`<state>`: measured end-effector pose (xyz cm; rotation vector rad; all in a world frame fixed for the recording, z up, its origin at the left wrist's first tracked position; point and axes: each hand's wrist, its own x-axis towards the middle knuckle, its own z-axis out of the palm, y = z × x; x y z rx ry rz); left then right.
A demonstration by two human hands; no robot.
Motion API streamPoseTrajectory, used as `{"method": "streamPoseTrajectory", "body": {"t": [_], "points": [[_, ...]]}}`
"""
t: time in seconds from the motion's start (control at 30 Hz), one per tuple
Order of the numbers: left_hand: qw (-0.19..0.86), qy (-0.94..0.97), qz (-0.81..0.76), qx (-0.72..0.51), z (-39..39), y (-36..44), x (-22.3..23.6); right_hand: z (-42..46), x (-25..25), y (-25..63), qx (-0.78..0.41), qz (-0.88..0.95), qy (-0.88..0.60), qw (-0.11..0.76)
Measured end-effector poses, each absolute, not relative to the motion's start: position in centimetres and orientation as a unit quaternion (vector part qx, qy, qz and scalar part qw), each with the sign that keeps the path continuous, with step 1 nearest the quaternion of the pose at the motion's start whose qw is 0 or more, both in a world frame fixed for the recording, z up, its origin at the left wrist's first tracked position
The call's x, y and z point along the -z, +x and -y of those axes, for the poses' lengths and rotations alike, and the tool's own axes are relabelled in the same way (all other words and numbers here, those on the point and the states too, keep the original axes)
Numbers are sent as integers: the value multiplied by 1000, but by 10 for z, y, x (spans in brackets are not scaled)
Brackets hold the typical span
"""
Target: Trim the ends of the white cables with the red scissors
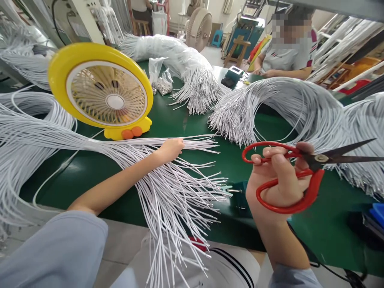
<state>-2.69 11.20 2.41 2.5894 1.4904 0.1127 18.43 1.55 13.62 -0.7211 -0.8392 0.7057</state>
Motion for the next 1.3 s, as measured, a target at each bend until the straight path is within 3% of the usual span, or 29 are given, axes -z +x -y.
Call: {"method": "streamPoseTrajectory", "body": {"t": [0.5,0.77,0.97,1.17,1.3], "points": [[66,844,-529,-65,-115,-25,-8,-16,-138,186,-361,384,-341,778],[171,830,-490,-203,-103,-21,-42,-20,-135,188,-358,374,-325,792],[251,816,-256,-453,-59,-4,-67,-24,-130,182,-379,339,-356,784],[197,801,-186,-534,-32,-2,-89,-17,-101,160,-427,369,-398,724],[317,744,-223,-545,-24,-4,-100,-9,-85,150,-450,449,-375,674]]}}
